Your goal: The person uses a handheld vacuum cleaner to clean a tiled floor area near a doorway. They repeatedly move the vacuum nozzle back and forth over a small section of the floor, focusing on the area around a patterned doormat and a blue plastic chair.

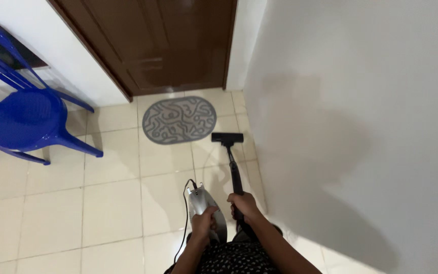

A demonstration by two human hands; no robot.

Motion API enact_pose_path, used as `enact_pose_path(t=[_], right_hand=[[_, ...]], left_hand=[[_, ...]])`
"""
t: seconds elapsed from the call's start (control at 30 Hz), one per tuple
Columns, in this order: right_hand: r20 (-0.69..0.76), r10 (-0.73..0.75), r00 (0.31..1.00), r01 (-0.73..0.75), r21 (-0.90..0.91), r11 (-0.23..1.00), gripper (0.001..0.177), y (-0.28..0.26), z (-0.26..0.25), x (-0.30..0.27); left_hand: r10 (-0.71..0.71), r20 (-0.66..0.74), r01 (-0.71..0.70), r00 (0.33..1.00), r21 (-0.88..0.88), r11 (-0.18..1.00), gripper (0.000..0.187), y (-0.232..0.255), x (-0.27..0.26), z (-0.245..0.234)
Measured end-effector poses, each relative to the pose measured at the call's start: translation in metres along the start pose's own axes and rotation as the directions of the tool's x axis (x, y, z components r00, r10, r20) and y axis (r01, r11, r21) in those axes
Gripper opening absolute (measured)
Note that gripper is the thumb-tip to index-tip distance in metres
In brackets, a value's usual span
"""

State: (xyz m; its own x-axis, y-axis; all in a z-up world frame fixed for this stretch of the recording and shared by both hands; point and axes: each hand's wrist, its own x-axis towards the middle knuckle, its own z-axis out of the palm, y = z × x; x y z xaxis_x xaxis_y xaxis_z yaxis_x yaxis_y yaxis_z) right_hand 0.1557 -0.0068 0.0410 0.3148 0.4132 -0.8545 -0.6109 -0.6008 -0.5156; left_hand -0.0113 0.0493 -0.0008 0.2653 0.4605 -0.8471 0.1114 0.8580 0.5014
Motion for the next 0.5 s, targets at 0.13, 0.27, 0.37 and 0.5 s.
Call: enact_pose_path(t=[0.13,0.27,0.37,0.5], right_hand=[[0.022,-0.025,0.999,0.025,-0.034,0.999,0.014,-0.043,-0.023,0.026],[0.024,0.0,1.0,0.002,-0.094,0.996,0.014,-0.066,-0.037,0.041],[0.029,-0.006,1.0,0.009,-0.106,0.994,0.015,-0.078,-0.043,0.051],[0.057,-0.008,0.998,0.013,-0.086,0.996,0.017,-0.077,-0.055,0.061]], left_hand=[[0.029,0.042,-0.028,0.999,-0.008,1.0,0.032,0.012,0.01,0.042],[0.054,0.02,-0.054,0.998,-0.014,0.998,0.029,0.016,0.008,0.073],[0.049,0.0,-0.049,0.999,-0.046,0.998,0.028,0.026,0.007,0.085],[0.051,-0.02,-0.052,0.999,-0.066,0.996,0.028,0.03,0.008,0.09]])
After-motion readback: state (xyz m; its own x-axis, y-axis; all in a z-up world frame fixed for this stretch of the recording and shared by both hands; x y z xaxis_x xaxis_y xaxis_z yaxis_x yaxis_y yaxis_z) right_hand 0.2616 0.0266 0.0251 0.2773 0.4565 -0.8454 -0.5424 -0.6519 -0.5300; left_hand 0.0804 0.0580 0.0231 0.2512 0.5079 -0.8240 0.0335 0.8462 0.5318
